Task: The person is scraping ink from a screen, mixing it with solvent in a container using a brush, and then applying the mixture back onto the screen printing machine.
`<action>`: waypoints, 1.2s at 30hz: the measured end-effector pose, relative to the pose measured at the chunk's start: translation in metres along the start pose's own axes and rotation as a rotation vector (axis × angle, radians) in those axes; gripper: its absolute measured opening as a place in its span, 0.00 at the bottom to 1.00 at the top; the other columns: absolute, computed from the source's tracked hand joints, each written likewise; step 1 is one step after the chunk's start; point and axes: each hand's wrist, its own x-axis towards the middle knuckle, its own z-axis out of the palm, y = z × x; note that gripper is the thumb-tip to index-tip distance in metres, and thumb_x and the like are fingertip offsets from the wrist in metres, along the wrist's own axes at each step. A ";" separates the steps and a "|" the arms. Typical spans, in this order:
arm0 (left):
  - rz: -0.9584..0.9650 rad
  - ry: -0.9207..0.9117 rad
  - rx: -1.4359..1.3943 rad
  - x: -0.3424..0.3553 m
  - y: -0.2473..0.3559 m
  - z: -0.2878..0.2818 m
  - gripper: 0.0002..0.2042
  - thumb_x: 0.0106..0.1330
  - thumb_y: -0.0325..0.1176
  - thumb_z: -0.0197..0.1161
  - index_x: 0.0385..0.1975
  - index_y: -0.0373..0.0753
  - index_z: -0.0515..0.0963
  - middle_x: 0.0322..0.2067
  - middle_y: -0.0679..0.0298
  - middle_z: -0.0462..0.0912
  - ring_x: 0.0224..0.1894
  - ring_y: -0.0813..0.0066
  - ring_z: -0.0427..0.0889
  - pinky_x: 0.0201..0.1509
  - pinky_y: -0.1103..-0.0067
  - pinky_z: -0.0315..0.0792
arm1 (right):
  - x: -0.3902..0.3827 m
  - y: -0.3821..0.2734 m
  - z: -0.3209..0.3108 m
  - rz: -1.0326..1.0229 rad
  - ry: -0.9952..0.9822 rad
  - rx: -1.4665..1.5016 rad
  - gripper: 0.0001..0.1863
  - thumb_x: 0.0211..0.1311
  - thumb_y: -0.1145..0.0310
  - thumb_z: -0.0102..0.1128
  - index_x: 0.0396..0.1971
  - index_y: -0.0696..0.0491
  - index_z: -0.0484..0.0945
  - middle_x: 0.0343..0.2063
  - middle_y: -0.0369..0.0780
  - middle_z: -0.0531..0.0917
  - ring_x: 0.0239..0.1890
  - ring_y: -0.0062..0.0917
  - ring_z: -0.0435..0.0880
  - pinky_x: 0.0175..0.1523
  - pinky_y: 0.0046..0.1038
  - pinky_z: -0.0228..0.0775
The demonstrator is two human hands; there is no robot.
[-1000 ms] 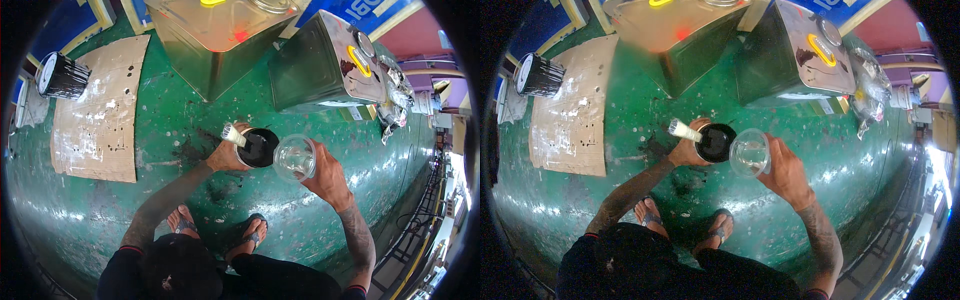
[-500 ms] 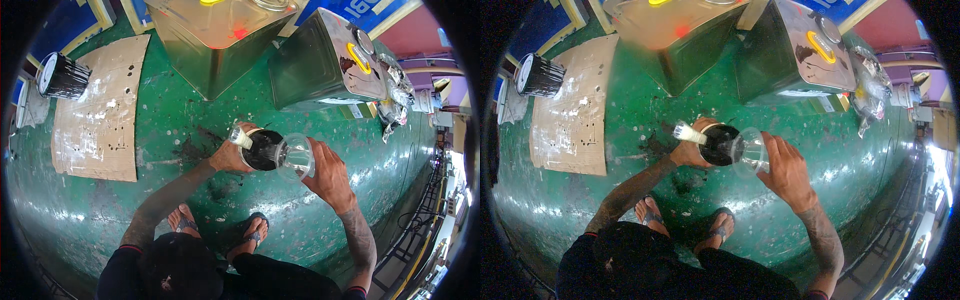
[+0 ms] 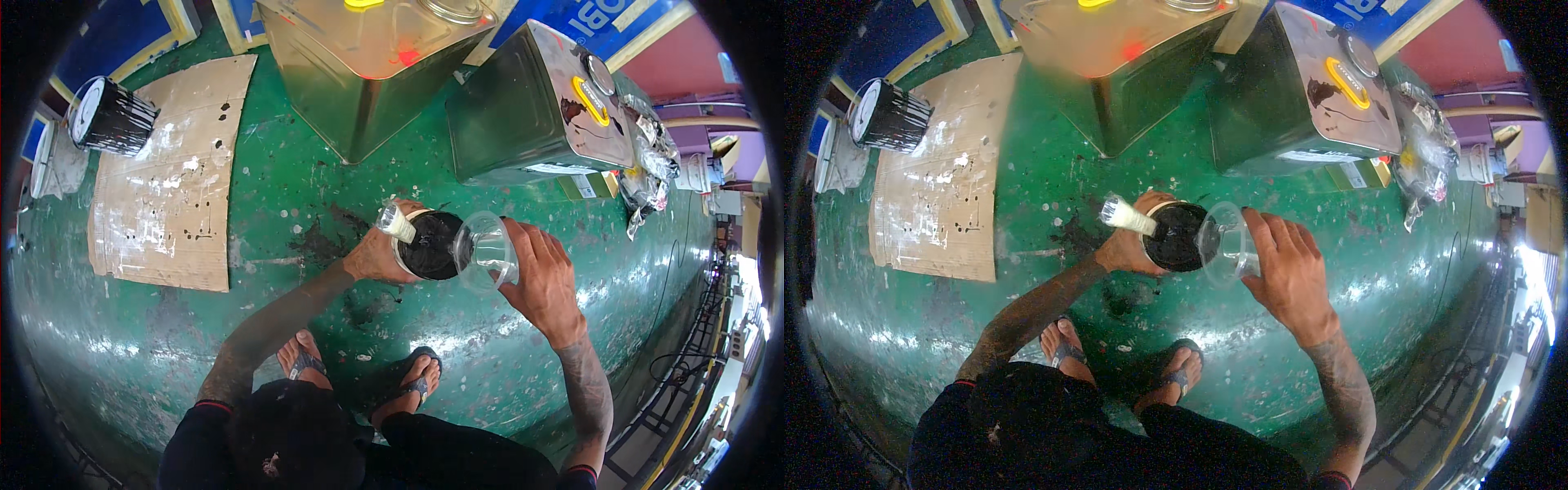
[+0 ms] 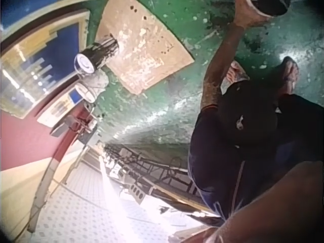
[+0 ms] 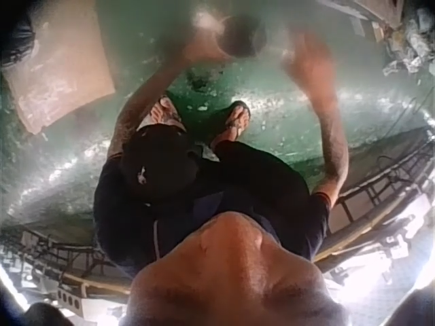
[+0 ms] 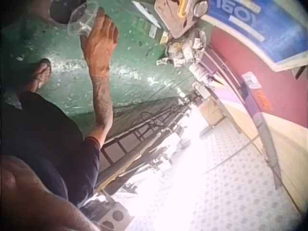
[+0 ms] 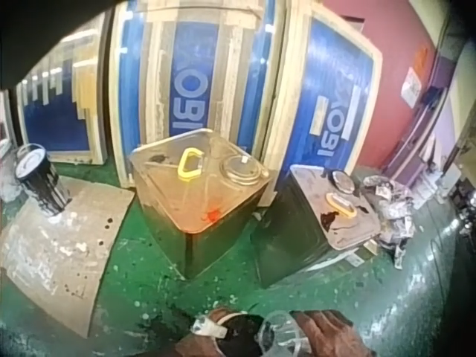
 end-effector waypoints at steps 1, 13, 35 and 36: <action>-0.023 -0.011 -0.032 0.000 0.001 -0.001 0.55 0.34 0.48 0.89 0.68 0.40 0.69 0.65 0.54 0.71 0.71 0.52 0.68 0.77 0.60 0.60 | 0.001 -0.001 -0.002 -0.019 -0.001 -0.023 0.52 0.35 0.73 0.84 0.67 0.52 0.67 0.54 0.45 0.80 0.56 0.44 0.81 0.63 0.44 0.73; -0.090 0.014 0.018 -0.021 -0.004 -0.017 0.61 0.34 0.47 0.90 0.73 0.37 0.61 0.70 0.52 0.64 0.76 0.53 0.61 0.81 0.58 0.55 | 0.012 0.007 0.025 0.081 0.088 0.365 0.46 0.45 0.72 0.82 0.67 0.54 0.69 0.56 0.45 0.82 0.58 0.43 0.82 0.63 0.41 0.76; 0.003 0.214 -0.034 -0.064 0.052 -0.085 0.60 0.36 0.42 0.90 0.73 0.39 0.59 0.68 0.52 0.68 0.72 0.53 0.67 0.79 0.56 0.57 | 0.041 0.035 0.193 0.693 0.065 1.275 0.29 0.62 0.79 0.72 0.63 0.62 0.73 0.56 0.46 0.83 0.58 0.28 0.83 0.60 0.29 0.78; 0.015 0.205 -0.027 -0.063 0.059 -0.087 0.56 0.38 0.40 0.89 0.71 0.38 0.63 0.63 0.52 0.74 0.68 0.52 0.73 0.77 0.56 0.58 | 0.023 0.023 0.168 0.643 0.108 1.204 0.25 0.63 0.78 0.71 0.60 0.61 0.76 0.53 0.43 0.84 0.52 0.24 0.84 0.56 0.27 0.79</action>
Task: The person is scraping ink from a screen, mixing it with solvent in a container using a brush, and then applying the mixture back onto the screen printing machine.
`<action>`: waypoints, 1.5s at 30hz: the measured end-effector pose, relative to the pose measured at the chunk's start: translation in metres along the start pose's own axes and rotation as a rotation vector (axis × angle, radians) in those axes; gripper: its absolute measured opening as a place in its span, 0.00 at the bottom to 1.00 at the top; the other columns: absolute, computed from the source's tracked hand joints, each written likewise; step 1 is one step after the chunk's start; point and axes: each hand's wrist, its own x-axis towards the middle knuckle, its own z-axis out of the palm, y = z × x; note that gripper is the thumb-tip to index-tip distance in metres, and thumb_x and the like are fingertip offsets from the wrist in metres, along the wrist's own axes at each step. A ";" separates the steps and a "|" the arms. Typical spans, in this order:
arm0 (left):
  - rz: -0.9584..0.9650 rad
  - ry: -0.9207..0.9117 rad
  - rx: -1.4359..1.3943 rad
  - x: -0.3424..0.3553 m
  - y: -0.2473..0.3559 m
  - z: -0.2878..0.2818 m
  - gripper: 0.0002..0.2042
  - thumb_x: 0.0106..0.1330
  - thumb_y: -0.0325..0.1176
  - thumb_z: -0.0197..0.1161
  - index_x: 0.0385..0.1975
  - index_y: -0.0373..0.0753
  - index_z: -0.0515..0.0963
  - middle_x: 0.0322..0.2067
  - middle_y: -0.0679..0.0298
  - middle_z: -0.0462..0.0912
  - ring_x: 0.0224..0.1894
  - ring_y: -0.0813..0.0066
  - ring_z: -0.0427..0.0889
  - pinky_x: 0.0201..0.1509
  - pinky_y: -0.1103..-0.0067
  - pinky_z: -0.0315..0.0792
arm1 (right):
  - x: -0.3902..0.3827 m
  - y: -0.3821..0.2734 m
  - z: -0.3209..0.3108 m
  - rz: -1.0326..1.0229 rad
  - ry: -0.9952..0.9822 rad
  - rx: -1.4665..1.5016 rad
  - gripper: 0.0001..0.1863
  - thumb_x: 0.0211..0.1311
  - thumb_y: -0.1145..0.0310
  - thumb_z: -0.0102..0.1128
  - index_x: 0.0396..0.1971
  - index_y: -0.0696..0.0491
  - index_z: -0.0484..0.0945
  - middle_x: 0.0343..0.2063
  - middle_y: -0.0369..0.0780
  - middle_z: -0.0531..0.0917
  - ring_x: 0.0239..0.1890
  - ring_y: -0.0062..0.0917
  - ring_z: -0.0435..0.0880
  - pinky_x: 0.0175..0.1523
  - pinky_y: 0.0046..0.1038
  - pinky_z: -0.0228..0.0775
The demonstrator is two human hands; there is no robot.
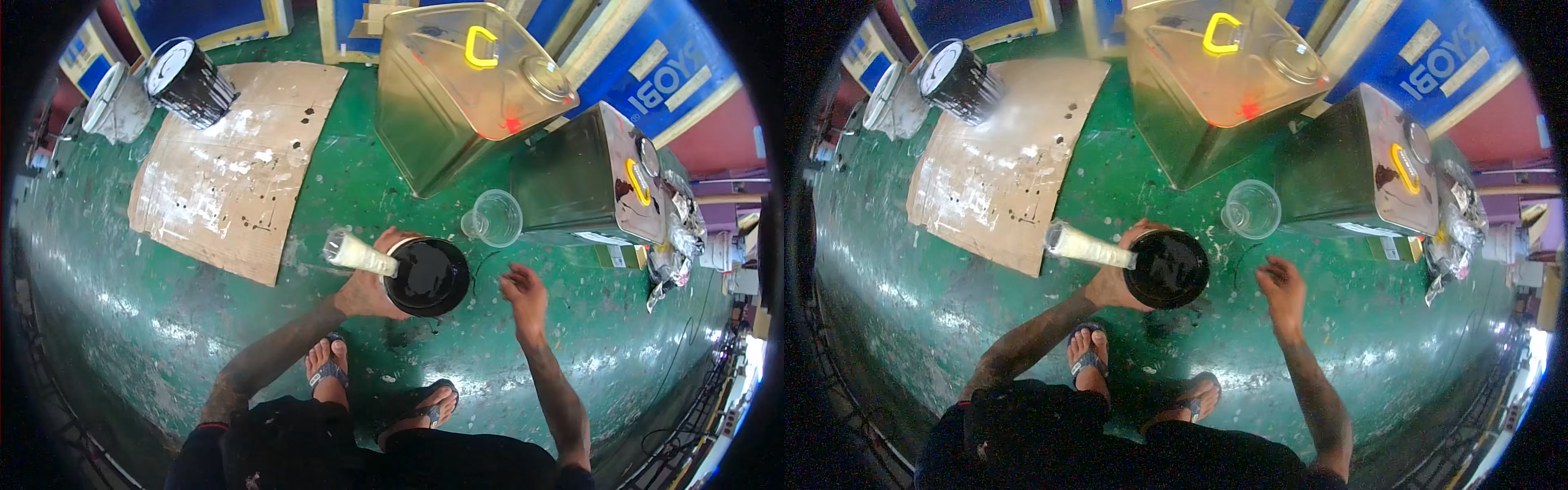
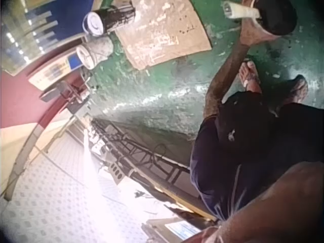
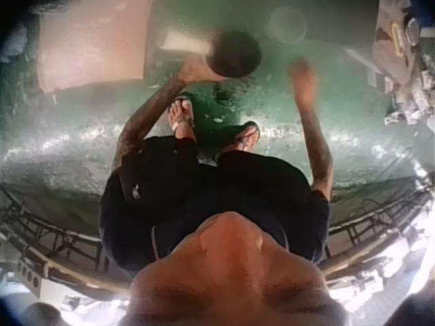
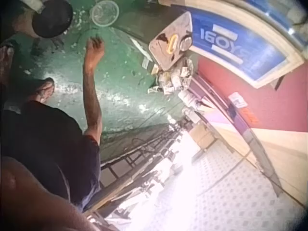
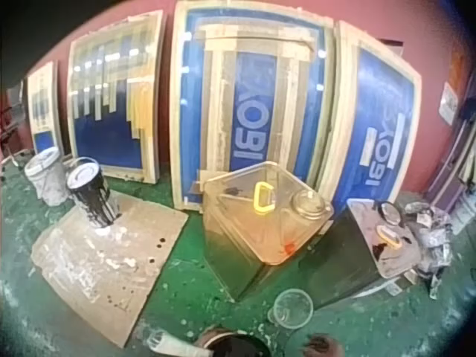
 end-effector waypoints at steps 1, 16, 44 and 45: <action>-0.024 -0.049 0.102 0.000 0.003 -0.001 0.56 0.37 0.44 0.89 0.71 0.37 0.64 0.64 0.53 0.74 0.70 0.52 0.71 0.80 0.55 0.52 | -0.024 -0.026 -0.011 -0.071 0.030 -0.060 0.20 0.65 0.78 0.71 0.56 0.61 0.79 0.49 0.41 0.85 0.46 0.21 0.85 0.52 0.25 0.79; 0.024 -0.322 0.175 0.021 0.027 0.068 0.54 0.36 0.45 0.87 0.69 0.40 0.67 0.62 0.57 0.75 0.67 0.57 0.74 0.74 0.58 0.65 | -0.082 -0.266 0.030 -0.903 -0.706 -0.759 0.20 0.60 0.60 0.77 0.42 0.59 0.81 0.40 0.45 0.85 0.44 0.42 0.87 0.47 0.41 0.79; 0.065 -0.029 0.230 0.013 0.035 0.032 0.62 0.31 0.45 0.91 0.71 0.32 0.62 0.64 0.51 0.77 0.68 0.56 0.77 0.84 0.55 0.46 | -0.117 -0.204 0.003 -0.522 -0.173 -0.176 0.10 0.65 0.71 0.73 0.35 0.60 0.82 0.28 0.44 0.89 0.26 0.23 0.88 0.31 0.27 0.80; 0.029 0.009 0.198 0.011 0.035 0.035 0.62 0.31 0.45 0.91 0.71 0.32 0.62 0.64 0.50 0.77 0.68 0.55 0.77 0.84 0.55 0.46 | -0.119 -0.199 0.007 -0.400 -0.157 0.058 0.10 0.68 0.71 0.71 0.38 0.62 0.81 0.29 0.45 0.89 0.26 0.23 0.88 0.31 0.26 0.81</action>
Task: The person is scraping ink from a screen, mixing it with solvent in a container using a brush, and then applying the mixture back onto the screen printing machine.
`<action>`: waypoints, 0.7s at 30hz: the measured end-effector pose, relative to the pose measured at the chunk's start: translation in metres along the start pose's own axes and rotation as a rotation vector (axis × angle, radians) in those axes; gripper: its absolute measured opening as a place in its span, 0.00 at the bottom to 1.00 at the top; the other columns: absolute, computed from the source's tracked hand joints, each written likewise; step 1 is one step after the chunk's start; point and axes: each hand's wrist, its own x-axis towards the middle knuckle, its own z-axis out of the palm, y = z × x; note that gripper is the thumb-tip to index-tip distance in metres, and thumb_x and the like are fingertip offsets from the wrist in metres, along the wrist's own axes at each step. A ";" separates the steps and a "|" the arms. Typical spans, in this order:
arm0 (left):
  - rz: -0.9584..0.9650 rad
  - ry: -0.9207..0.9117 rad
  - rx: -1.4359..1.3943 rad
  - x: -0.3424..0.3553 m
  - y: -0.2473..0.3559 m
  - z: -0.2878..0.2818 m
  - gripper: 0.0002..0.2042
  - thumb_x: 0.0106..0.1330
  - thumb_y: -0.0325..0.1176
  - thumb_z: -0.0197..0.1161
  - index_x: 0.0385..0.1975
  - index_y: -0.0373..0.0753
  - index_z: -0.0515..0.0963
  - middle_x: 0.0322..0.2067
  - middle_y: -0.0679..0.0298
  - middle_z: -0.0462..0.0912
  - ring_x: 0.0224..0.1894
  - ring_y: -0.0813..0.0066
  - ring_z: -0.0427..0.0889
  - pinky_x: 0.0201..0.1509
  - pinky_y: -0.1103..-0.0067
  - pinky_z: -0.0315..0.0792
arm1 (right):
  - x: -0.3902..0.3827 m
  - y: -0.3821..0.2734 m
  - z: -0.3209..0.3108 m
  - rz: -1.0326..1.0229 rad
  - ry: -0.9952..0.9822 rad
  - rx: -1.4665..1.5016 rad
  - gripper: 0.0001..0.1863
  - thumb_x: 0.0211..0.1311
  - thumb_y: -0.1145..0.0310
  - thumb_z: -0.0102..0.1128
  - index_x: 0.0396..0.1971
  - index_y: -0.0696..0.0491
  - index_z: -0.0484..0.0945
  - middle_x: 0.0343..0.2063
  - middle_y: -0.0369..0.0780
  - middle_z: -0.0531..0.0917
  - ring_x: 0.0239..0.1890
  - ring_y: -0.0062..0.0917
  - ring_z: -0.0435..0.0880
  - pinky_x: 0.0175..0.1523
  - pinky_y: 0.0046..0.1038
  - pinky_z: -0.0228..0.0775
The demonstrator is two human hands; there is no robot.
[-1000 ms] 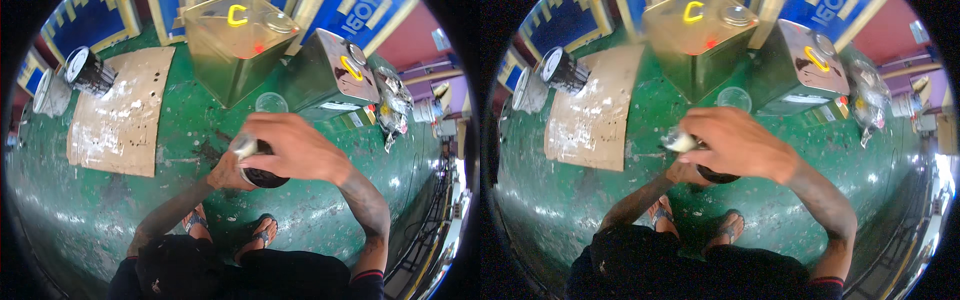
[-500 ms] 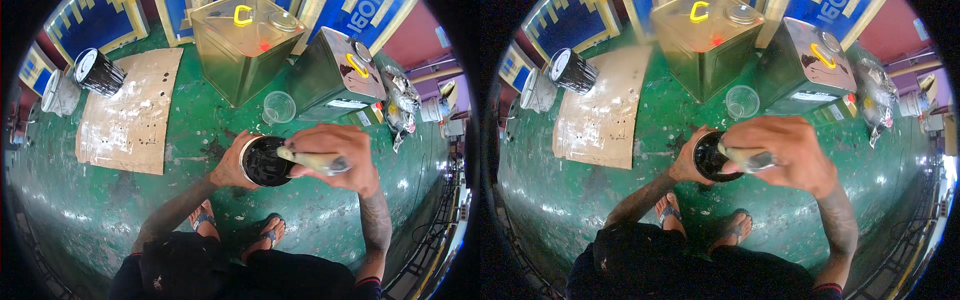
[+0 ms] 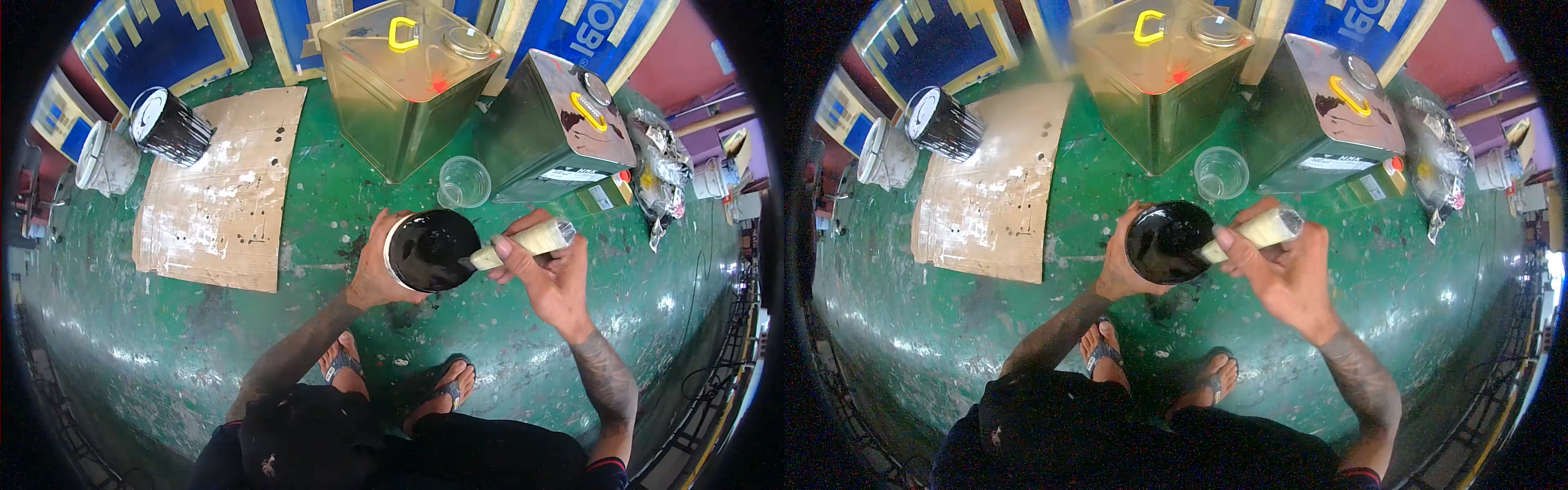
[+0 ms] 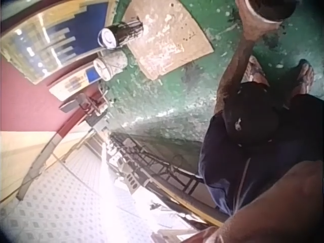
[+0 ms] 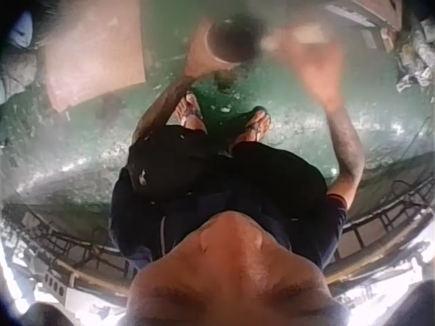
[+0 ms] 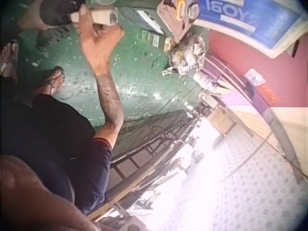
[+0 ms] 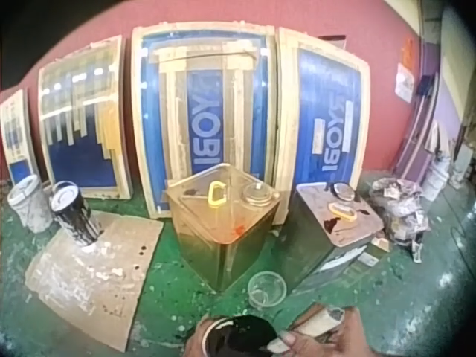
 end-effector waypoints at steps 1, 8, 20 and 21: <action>-0.041 0.035 -0.029 -0.001 0.000 0.000 0.62 0.31 0.44 0.91 0.71 0.31 0.61 0.64 0.50 0.76 0.68 0.55 0.76 0.84 0.56 0.46 | -0.001 0.001 0.001 -0.004 -0.001 0.003 0.10 0.68 0.71 0.71 0.38 0.62 0.81 0.29 0.45 0.89 0.26 0.23 0.88 0.31 0.26 0.81; 0.107 0.006 0.062 0.003 -0.003 -0.007 0.64 0.32 0.48 0.91 0.72 0.32 0.60 0.65 0.49 0.76 0.71 0.53 0.73 0.84 0.55 0.44 | 0.003 -0.021 -0.018 -0.192 0.202 0.067 0.10 0.70 0.72 0.68 0.43 0.63 0.80 0.33 0.47 0.90 0.32 0.28 0.91 0.37 0.28 0.85; 0.043 -0.010 -0.051 0.006 0.010 -0.001 0.58 0.28 0.46 0.90 0.69 0.38 0.69 0.63 0.57 0.76 0.70 0.55 0.73 0.83 0.49 0.45 | 0.018 0.005 -0.017 -0.285 -0.211 -0.183 0.09 0.61 0.71 0.77 0.36 0.59 0.86 0.33 0.41 0.90 0.33 0.22 0.89 0.40 0.27 0.80; 0.029 -0.007 -0.047 0.004 0.009 0.000 0.59 0.28 0.46 0.90 0.69 0.38 0.68 0.64 0.56 0.76 0.70 0.55 0.73 0.83 0.50 0.45 | 0.018 0.003 -0.020 -0.205 -0.255 -0.148 0.09 0.62 0.71 0.76 0.37 0.60 0.86 0.33 0.42 0.90 0.32 0.23 0.89 0.39 0.27 0.80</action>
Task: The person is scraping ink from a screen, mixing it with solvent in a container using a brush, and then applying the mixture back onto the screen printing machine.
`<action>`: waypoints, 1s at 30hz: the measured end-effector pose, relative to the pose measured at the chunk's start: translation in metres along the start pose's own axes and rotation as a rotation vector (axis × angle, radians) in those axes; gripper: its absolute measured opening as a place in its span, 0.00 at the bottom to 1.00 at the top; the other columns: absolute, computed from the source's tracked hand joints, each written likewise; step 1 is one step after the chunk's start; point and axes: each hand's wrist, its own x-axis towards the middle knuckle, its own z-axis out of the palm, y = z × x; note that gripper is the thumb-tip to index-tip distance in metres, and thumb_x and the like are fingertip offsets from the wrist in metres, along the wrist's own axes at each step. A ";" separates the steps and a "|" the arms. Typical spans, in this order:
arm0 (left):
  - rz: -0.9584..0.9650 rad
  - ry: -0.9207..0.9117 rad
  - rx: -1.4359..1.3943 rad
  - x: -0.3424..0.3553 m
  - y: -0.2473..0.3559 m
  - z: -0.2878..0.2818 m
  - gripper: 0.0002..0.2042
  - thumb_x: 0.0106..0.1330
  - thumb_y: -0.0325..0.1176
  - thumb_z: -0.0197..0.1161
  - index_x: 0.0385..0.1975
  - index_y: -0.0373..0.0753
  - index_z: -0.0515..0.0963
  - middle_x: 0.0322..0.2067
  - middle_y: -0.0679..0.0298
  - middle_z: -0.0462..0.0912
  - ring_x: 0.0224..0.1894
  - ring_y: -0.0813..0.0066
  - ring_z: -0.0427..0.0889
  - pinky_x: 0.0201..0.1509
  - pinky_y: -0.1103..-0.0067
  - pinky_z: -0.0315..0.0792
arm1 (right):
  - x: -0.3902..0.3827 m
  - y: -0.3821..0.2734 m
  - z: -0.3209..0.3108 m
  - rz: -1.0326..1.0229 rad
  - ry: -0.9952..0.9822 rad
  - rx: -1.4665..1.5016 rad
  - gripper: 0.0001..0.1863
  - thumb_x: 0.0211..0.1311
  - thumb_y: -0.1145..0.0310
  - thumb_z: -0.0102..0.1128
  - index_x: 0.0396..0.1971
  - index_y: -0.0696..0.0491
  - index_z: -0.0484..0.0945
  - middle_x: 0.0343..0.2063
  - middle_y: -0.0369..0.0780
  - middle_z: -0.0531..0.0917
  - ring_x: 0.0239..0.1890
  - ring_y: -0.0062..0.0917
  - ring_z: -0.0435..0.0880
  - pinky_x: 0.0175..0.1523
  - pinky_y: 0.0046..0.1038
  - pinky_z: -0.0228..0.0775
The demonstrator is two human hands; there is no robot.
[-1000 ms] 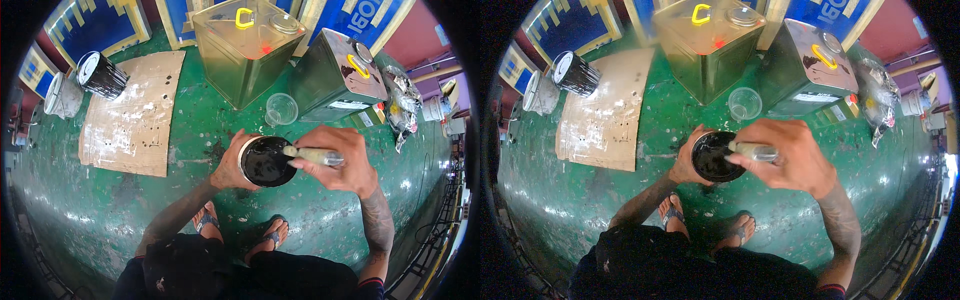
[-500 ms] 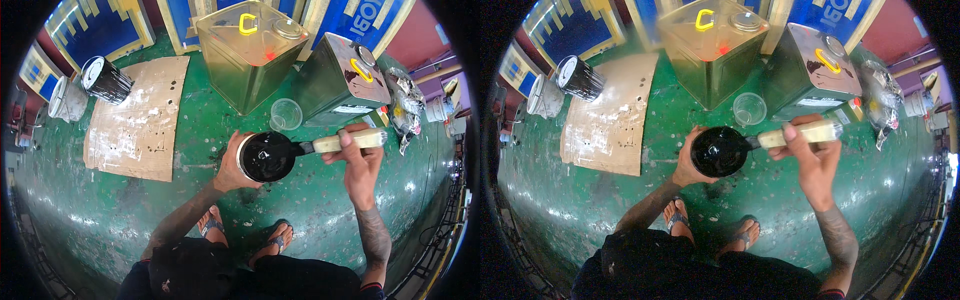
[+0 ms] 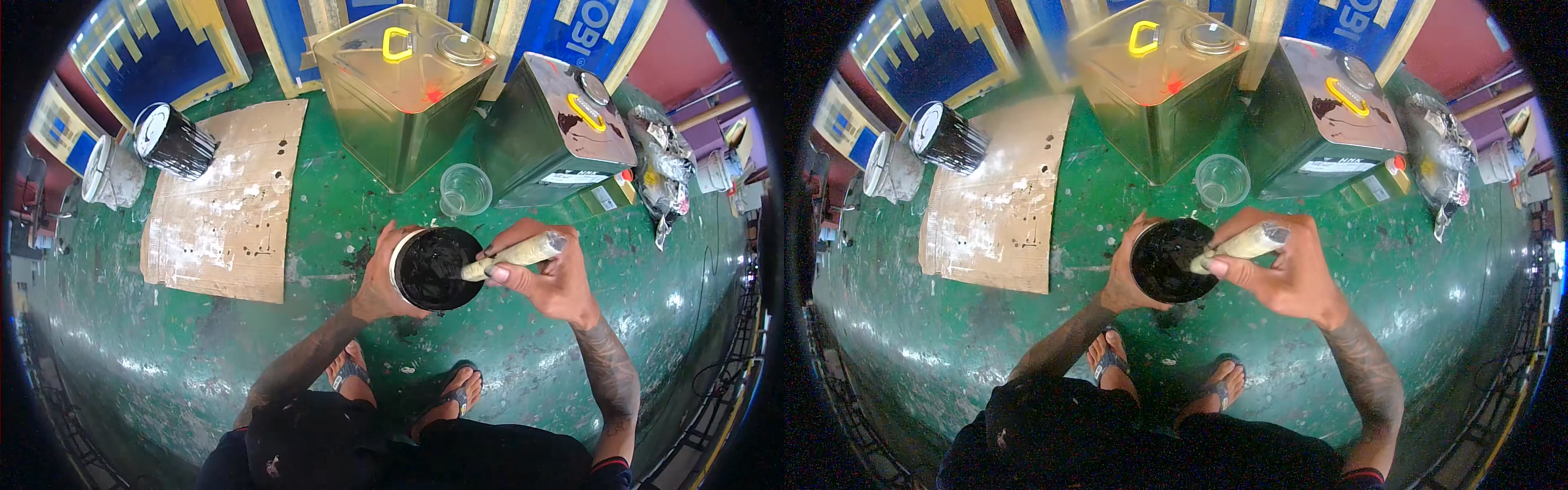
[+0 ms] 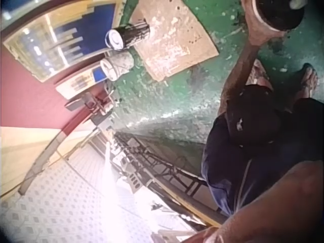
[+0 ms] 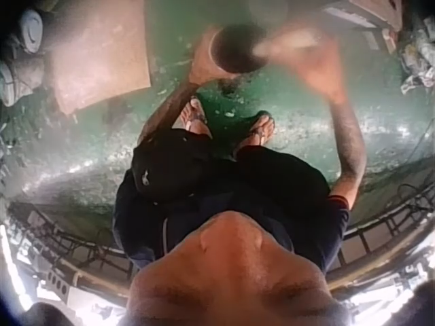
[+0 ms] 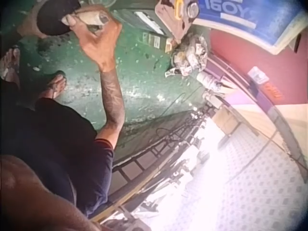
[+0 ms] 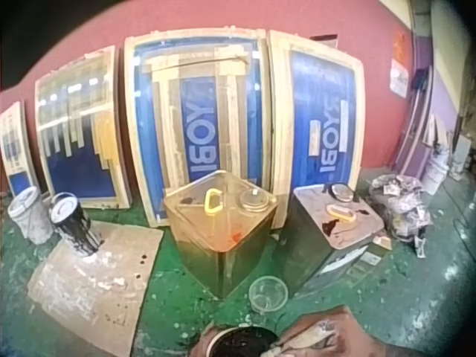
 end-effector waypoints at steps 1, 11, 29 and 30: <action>-0.015 0.003 0.008 -0.003 -0.001 0.000 0.59 0.28 0.46 0.90 0.69 0.37 0.68 0.64 0.56 0.76 0.70 0.55 0.73 0.83 0.50 0.46 | 0.000 -0.002 -0.003 0.068 -0.045 0.053 0.09 0.63 0.71 0.75 0.37 0.60 0.85 0.33 0.42 0.90 0.31 0.24 0.89 0.38 0.27 0.81; 0.006 -0.030 0.027 -0.006 -0.001 0.008 0.58 0.29 0.47 0.90 0.68 0.36 0.70 0.64 0.55 0.76 0.70 0.53 0.73 0.82 0.48 0.48 | 0.011 -0.029 -0.016 -0.279 0.109 -0.180 0.12 0.59 0.68 0.79 0.38 0.57 0.85 0.32 0.41 0.90 0.30 0.25 0.90 0.35 0.28 0.82; -0.017 -0.053 -0.036 -0.011 0.001 0.009 0.59 0.29 0.48 0.90 0.70 0.37 0.68 0.64 0.56 0.76 0.71 0.55 0.73 0.83 0.51 0.46 | 0.000 -0.019 -0.012 -0.040 0.256 0.130 0.14 0.70 0.68 0.69 0.43 0.63 0.78 0.31 0.48 0.89 0.30 0.27 0.90 0.33 0.26 0.83; -0.015 -0.054 -0.040 -0.011 0.001 0.011 0.59 0.29 0.48 0.90 0.70 0.37 0.68 0.64 0.56 0.76 0.71 0.55 0.73 0.83 0.51 0.46 | 0.001 -0.017 -0.011 -0.073 0.276 0.056 0.14 0.69 0.69 0.70 0.43 0.63 0.78 0.32 0.49 0.89 0.31 0.28 0.90 0.34 0.26 0.84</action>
